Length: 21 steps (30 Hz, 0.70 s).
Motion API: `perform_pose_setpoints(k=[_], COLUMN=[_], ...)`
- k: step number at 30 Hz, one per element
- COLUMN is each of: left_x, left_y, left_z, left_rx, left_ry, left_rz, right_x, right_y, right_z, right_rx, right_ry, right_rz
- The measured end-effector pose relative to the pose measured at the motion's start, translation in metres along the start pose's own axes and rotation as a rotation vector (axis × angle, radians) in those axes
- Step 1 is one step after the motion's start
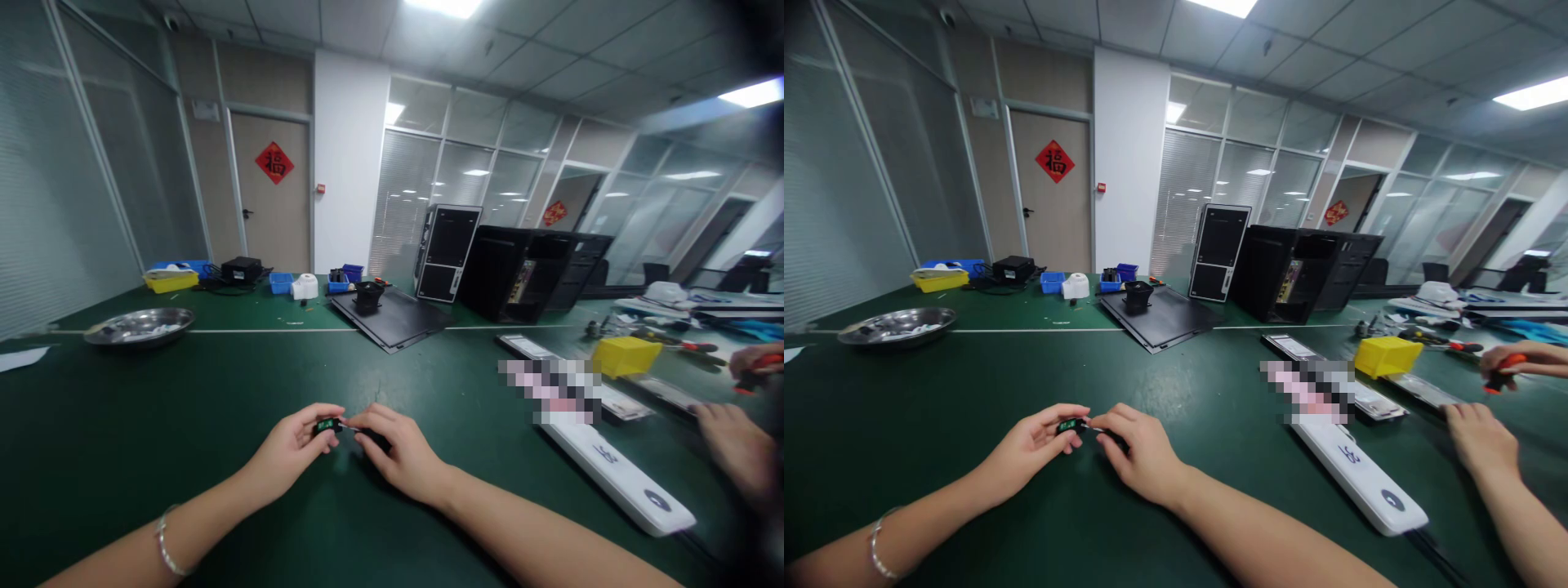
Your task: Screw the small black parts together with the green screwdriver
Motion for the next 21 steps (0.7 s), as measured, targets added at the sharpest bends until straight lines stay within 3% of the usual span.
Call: perform_pose_setpoints(k=[11,21], left_x=[-0.015,-0.023], left_y=[-0.003,-0.009], left_z=[-0.004,-0.004], left_rx=[-0.046,-0.074], left_ry=[0.372,0.5], left_rz=[0.159,0.242], right_x=[0.0,0.003], right_y=[0.0,0.0], right_z=[0.001,0.001], right_rx=[-0.008,0.013], right_ry=[0.021,-0.006], right_rz=[-0.012,-0.021])
Point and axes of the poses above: each hand's wrist, its own y-axis towards the middle knuckle, its own z-axis out of the palm, x = y × z, the point moved 5 cm from there along y, towards the middle knuckle, and after that the axes turned 4 degrees about y, right-handed, at the moved point
